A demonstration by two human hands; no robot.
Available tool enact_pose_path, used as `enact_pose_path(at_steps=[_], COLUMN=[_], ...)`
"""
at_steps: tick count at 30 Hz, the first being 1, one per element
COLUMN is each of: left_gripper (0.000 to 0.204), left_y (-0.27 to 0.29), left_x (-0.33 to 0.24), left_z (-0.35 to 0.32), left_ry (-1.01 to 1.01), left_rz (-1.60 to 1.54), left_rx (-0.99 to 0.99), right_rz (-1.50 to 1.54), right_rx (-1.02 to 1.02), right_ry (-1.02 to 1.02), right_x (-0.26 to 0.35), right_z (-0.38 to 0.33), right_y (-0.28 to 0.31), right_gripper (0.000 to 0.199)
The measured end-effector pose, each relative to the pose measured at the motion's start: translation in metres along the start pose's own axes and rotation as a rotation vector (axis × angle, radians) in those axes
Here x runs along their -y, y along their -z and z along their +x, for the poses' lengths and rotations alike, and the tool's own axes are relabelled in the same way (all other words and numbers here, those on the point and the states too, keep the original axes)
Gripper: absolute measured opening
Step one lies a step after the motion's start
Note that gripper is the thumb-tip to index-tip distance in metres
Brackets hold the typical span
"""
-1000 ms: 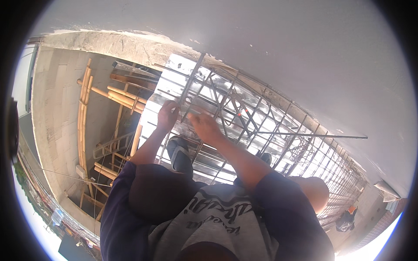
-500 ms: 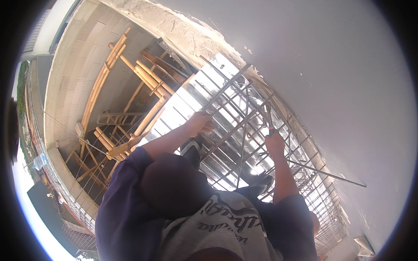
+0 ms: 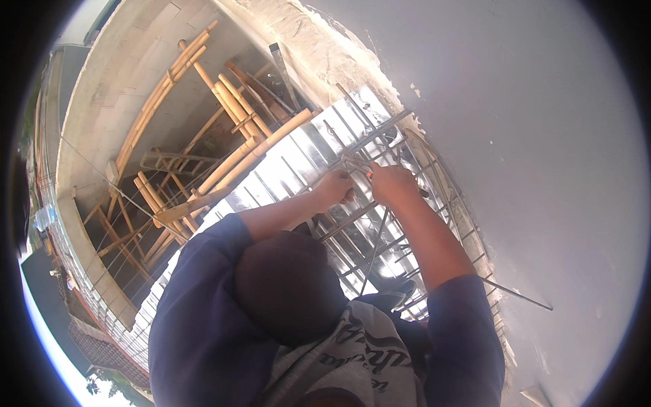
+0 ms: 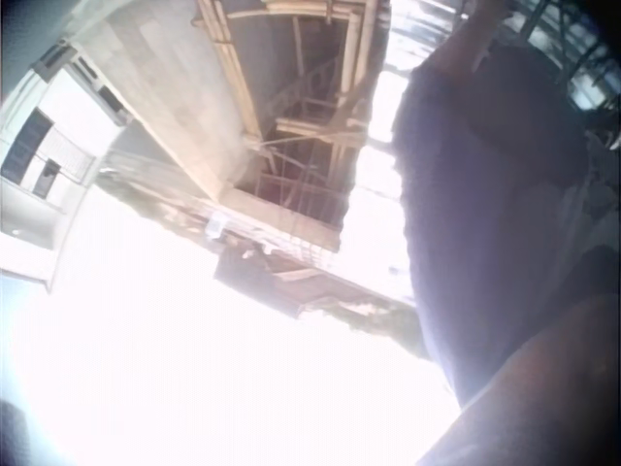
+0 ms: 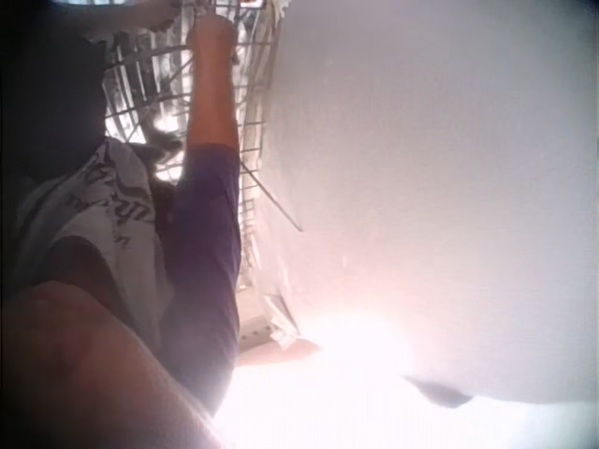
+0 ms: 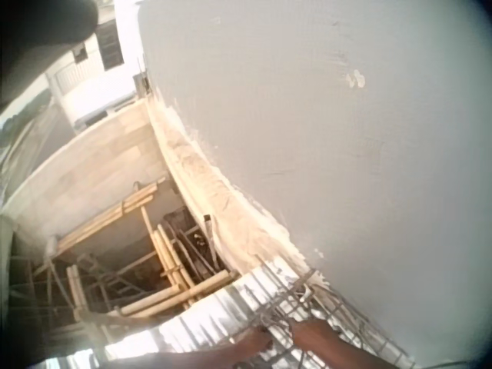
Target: The person assembles a metal scaffolding structure on a rooftop. They connect metal poles and crossbars, secure joints with wire ties, and adjust components to form a stable frame. The person works on a red corrugated roof with a blue water tank and a cap visible nearby.
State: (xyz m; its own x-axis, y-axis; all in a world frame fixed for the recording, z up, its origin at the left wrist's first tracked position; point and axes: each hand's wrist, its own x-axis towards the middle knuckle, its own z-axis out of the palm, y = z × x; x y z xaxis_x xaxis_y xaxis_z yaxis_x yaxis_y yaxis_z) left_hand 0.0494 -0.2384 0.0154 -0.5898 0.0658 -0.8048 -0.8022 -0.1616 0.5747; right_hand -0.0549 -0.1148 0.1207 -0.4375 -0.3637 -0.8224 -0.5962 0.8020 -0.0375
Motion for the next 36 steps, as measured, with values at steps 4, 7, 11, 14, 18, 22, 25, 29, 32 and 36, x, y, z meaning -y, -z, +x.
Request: enact_pose_path(at_steps=[4, 7, 11, 14, 18, 22, 25, 29, 32, 36], left_gripper=[0.017, 0.017, 0.016, 0.016, 0.016, 0.026, 0.027, 0.042, 0.054, 0.053], left_y=[0.000, -0.001, 0.001, 0.001, 0.003, 0.018, 0.039, 0.050, 0.033, 0.006], left_x=[0.005, 0.002, 0.012, 0.016, 0.019, 0.015, 0.020, 0.022, 0.007, -0.007], left_z=[0.001, 0.001, 0.006, 0.009, 0.009, 0.002, 0.000, -0.010, -0.011, 0.020], left_ry=[-0.034, -0.040, -0.045, -0.060, -0.083, 0.054, -0.047, -0.668, -1.107, -1.035], left_rz=[-0.018, -0.012, -0.040, -0.049, -0.046, -0.023, 0.050, 0.907, 1.192, 1.033], left_rx=[-0.038, -0.027, -0.035, -0.032, -0.026, 0.050, 0.047, -0.310, -0.431, -0.195], right_rz=[-0.040, -0.286, -0.453, -0.528, -0.670, -0.064, 0.091, 0.474, 0.544, 0.345], right_rx=[0.103, 0.088, 0.147, 0.079, 0.160, 0.171, 0.265, 0.386, 0.452, 0.379], right_ry=[-0.185, -0.312, -0.286, -0.313, -0.152, -0.144, 0.070, -0.002, -0.011, 0.012], right_x=[0.033, 0.047, 0.070, 0.075, 0.078, 0.049, 0.021, -0.003, -0.002, 0.008], right_z=[0.006, 0.020, 0.014, 0.018, 0.019, 0.024, 0.017, 0.023, 0.025, 0.021], right_y=[0.026, 0.024, 0.037, 0.026, 0.030, 0.027, 0.025, -0.003, 0.003, 0.023], right_gripper=[0.055, 0.061, 0.065, 0.068, 0.051, 0.030, 0.026, 0.027, 0.026, 0.029])
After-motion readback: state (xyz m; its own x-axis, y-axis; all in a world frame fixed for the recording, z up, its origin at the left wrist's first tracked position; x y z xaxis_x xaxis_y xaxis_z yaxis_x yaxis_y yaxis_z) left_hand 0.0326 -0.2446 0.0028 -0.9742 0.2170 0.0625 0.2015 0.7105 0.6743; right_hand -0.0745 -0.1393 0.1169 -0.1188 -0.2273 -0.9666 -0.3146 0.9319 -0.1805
